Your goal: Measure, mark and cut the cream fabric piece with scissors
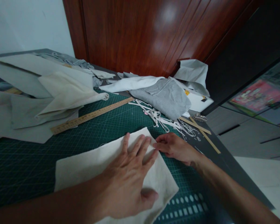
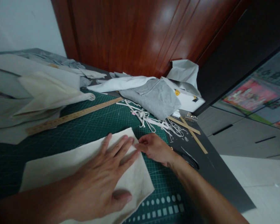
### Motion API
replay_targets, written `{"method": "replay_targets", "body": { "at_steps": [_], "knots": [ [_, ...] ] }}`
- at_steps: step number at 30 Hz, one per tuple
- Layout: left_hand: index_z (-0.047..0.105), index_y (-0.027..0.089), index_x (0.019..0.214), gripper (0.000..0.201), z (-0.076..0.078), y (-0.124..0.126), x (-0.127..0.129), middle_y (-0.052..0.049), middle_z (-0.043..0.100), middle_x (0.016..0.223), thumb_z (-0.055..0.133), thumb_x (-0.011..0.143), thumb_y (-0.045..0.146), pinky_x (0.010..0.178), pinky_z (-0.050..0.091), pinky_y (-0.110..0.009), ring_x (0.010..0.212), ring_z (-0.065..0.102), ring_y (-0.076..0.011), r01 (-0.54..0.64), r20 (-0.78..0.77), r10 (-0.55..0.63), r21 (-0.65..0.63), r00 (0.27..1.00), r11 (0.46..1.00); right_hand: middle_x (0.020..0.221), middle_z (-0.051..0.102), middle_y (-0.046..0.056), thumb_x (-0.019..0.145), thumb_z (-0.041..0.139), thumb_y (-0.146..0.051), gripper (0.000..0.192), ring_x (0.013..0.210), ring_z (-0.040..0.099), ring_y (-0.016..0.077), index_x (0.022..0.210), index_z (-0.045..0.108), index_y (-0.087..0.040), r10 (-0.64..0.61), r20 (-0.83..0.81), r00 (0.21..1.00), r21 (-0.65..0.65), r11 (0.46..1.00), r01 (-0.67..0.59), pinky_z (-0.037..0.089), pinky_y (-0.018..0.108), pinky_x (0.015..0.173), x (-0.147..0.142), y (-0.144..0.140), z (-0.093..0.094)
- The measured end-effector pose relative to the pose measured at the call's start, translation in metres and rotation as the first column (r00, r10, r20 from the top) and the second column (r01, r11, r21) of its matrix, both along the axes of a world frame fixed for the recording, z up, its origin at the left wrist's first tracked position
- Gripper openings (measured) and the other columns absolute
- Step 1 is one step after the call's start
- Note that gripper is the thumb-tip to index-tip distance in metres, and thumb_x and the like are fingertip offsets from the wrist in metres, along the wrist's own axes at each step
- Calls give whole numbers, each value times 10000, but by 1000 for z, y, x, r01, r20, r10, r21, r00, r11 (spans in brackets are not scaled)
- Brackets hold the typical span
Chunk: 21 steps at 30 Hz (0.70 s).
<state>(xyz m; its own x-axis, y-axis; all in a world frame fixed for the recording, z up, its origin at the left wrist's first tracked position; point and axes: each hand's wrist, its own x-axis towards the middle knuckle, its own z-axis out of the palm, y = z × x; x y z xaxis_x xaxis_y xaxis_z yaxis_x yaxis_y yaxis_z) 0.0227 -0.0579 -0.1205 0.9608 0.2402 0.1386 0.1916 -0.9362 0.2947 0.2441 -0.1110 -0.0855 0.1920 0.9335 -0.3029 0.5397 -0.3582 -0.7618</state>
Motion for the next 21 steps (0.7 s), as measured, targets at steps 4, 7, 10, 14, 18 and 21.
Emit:
{"method": "replay_targets", "body": {
  "at_steps": [4, 7, 10, 14, 18, 21],
  "knots": [
    [250, 236, 1667, 889, 5, -2, 0, -176, 49, 1737, 394, 952, 743, 1245, -120, -696, 1617, -78, -356, -7, -30, 6, -11, 1000, 1000, 642, 534, -39, 878, 657, -385, 246, 596, 430, 135, 715, 616, -206, -39, 146, 988, 144, 989, 18, 341, 276, 572, -4, 0, -4],
    [225, 217, 1670, 933, 9, -3, 1, -183, 43, 1733, 533, 912, 664, 1236, -128, -703, 1610, -110, -354, -8, -100, 7, -13, 995, 1000, 689, 574, -23, 927, 606, -331, 213, 656, 484, 155, 751, 607, -212, -72, 222, 972, 215, 976, 24, 366, 292, 637, -8, -2, -9],
    [204, 232, 1673, 958, 12, -3, 3, -175, 30, 1733, 585, 886, 625, 1233, -124, -706, 1605, -124, -352, -13, -121, 10, -18, 993, 1000, 649, 549, -34, 958, 584, -323, 218, 626, 481, 155, 765, 586, -221, -90, 244, 966, 225, 974, 34, 351, 287, 601, -9, -5, -12],
    [193, 273, 1674, 949, 13, -2, 2, -187, -16, 1723, 598, 887, 616, 1229, -104, -714, 1598, -133, -350, -16, -132, 12, -26, 991, 1000, 573, 502, -56, 940, 617, -330, 248, 522, 413, 126, 722, 575, -220, -69, 204, 976, 164, 986, 35, 291, 268, 499, -7, -4, -9],
    [179, 277, 1675, 943, 14, -2, 1, -186, -43, 1718, 589, 897, 618, 1226, -106, -713, 1593, -152, -344, -12, -145, 8, -30, 989, 999, 568, 499, -66, 920, 638, -372, 220, 447, 388, 98, 779, 619, -204, -56, 113, 992, 85, 995, 47, 262, 248, 428, -6, -6, 0],
    [162, 270, 1677, 955, 13, -3, 1, -180, -39, 1721, 587, 899, 625, 1227, -110, -711, 1597, -145, -344, -13, -136, 9, -31, 991, 999, 609, 535, -62, 903, 654, -428, 241, 418, 381, 81, 875, 637, -189, -64, 39, 997, 32, 998, 63, 256, 237, 393, -8, -13, 5]
  ]
}}
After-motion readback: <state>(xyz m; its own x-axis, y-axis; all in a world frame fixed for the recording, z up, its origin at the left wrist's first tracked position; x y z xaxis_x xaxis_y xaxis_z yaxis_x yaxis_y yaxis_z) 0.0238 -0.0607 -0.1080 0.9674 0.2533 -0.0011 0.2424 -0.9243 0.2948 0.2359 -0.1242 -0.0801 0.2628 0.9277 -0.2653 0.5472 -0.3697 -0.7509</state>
